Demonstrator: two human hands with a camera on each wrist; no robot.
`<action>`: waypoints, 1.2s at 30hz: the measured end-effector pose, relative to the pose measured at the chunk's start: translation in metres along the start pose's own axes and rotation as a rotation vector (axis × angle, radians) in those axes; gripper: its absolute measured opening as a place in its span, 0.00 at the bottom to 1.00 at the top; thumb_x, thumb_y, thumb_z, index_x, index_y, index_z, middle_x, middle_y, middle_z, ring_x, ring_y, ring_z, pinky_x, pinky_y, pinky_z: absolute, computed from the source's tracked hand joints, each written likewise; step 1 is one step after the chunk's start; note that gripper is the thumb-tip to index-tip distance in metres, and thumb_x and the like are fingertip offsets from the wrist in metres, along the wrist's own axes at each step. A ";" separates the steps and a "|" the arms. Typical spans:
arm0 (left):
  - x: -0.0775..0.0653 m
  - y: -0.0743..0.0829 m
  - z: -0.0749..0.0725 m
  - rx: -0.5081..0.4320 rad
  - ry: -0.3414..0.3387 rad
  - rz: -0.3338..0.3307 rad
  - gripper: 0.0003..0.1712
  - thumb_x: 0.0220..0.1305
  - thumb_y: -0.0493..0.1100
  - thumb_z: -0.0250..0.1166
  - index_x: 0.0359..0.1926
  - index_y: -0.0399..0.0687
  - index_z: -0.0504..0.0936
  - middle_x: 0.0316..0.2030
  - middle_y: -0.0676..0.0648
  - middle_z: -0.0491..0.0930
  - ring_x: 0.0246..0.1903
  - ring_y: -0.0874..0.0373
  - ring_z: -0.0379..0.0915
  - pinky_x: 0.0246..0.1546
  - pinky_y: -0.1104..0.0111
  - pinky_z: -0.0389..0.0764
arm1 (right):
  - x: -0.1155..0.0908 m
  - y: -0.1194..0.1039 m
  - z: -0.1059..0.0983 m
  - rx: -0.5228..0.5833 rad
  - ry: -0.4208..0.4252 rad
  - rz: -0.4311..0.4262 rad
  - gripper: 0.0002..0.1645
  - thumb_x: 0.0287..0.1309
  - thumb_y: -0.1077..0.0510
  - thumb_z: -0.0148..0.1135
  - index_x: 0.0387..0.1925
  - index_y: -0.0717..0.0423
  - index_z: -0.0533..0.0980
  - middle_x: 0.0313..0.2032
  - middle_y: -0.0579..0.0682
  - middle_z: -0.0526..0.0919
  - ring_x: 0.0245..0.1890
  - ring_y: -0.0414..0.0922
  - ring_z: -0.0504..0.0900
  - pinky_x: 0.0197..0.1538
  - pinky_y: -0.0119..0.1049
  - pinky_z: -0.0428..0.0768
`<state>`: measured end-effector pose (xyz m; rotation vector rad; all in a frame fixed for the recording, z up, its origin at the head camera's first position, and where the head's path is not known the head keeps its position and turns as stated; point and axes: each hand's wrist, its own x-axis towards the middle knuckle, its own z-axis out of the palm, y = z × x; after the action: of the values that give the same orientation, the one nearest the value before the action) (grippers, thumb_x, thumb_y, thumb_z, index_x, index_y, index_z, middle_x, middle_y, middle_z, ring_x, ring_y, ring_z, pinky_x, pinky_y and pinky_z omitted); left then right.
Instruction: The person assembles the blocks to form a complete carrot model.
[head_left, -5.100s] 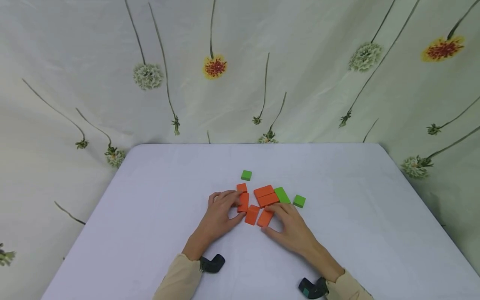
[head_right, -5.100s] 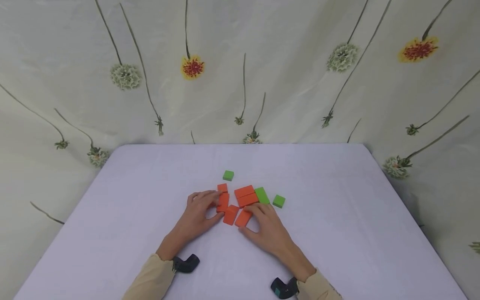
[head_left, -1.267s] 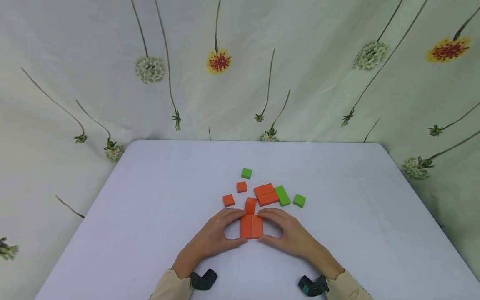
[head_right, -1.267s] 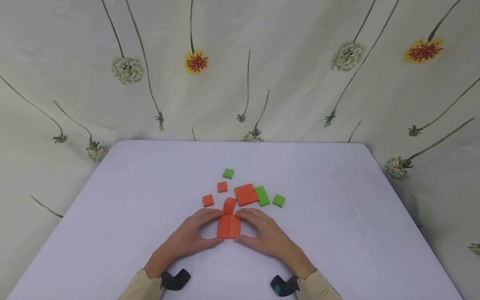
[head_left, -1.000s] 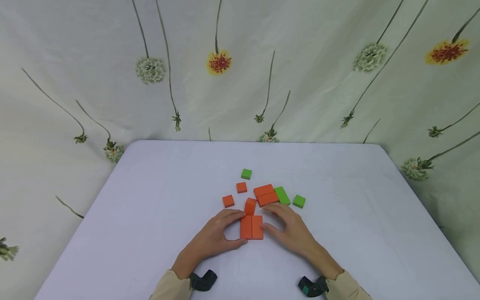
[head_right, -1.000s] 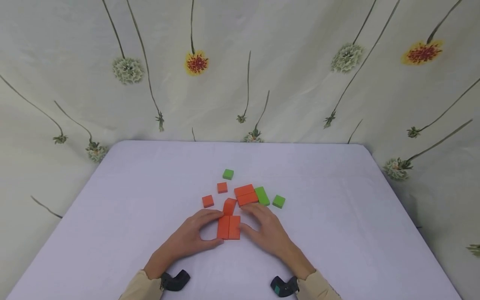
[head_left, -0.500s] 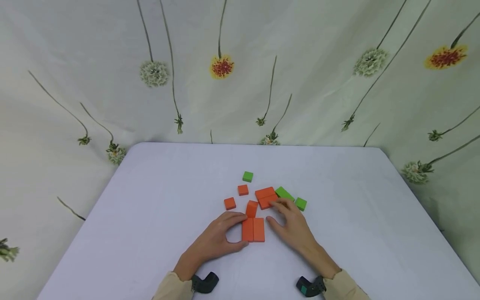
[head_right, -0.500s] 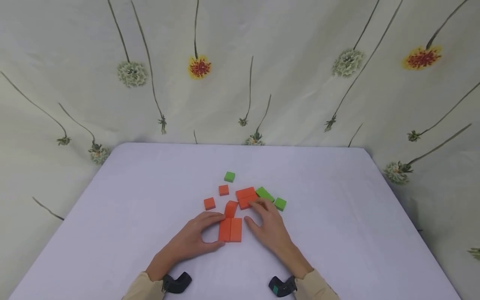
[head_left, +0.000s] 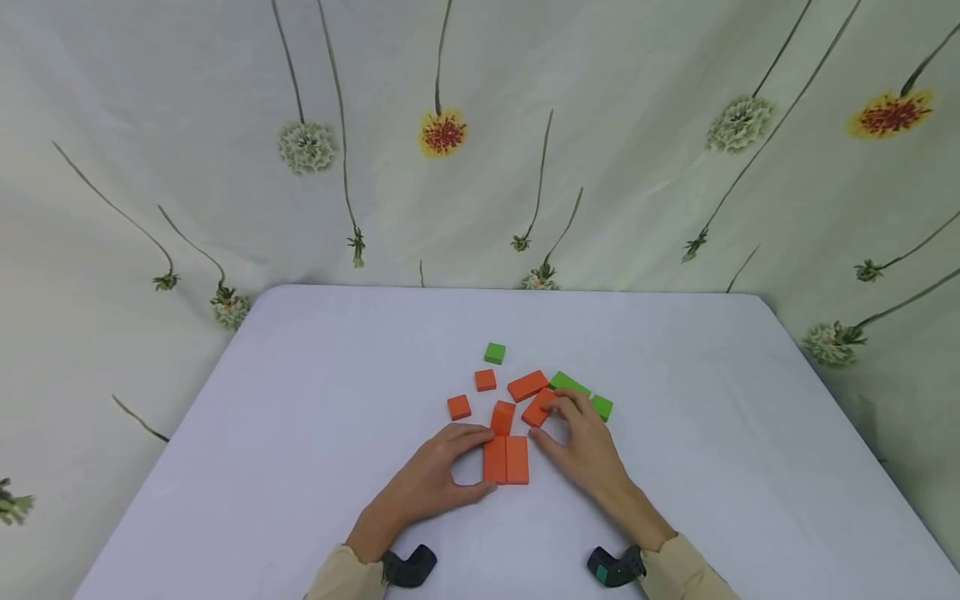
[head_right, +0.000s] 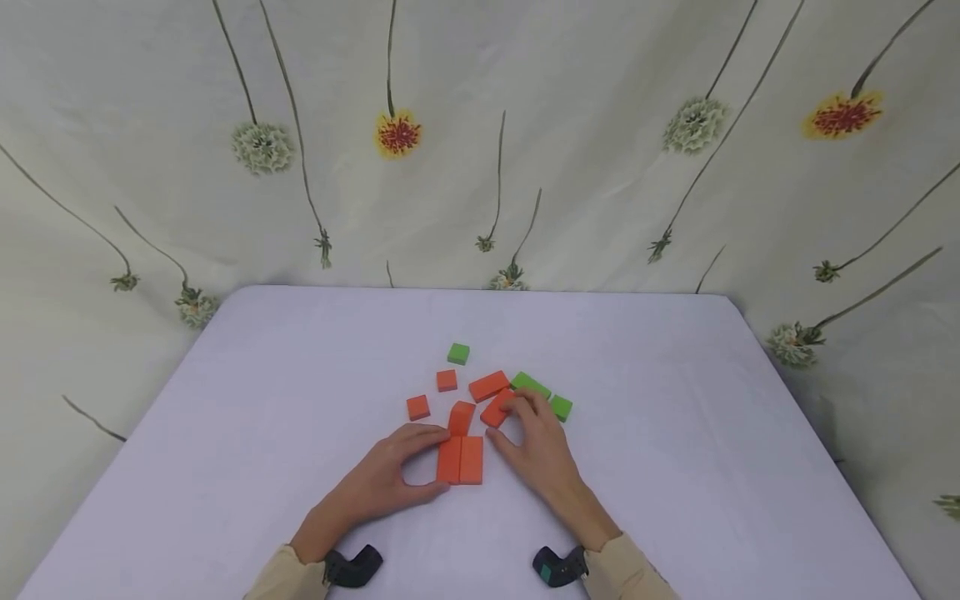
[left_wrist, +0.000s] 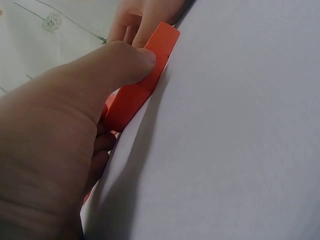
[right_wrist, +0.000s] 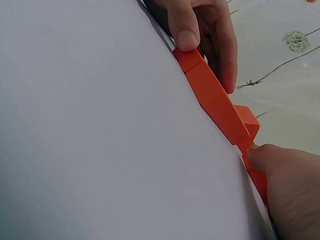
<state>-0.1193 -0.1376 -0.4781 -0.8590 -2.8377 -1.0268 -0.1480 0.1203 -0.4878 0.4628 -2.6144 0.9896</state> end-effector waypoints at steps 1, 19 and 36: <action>0.000 0.000 0.000 0.001 0.000 0.001 0.35 0.60 0.54 0.77 0.66 0.50 0.80 0.63 0.51 0.78 0.65 0.55 0.73 0.64 0.56 0.80 | 0.000 0.000 0.000 0.001 0.002 0.001 0.21 0.54 0.55 0.79 0.49 0.53 0.81 0.59 0.55 0.79 0.58 0.52 0.80 0.58 0.49 0.85; -0.001 0.000 0.001 -0.020 0.013 -0.001 0.36 0.57 0.52 0.79 0.66 0.51 0.80 0.63 0.52 0.79 0.64 0.57 0.73 0.64 0.60 0.80 | -0.003 0.009 -0.011 0.177 -0.043 -0.015 0.34 0.55 0.59 0.78 0.63 0.54 0.77 0.60 0.50 0.79 0.55 0.46 0.83 0.59 0.43 0.85; 0.000 0.000 0.001 0.003 0.007 0.002 0.36 0.57 0.53 0.79 0.66 0.50 0.80 0.63 0.51 0.79 0.64 0.55 0.73 0.64 0.58 0.81 | -0.010 0.019 -0.026 0.235 -0.211 -0.155 0.37 0.51 0.61 0.78 0.64 0.50 0.76 0.59 0.46 0.77 0.54 0.41 0.80 0.58 0.37 0.85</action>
<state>-0.1185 -0.1370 -0.4787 -0.8553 -2.8314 -1.0230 -0.1424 0.1527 -0.4840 0.8557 -2.6012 1.2624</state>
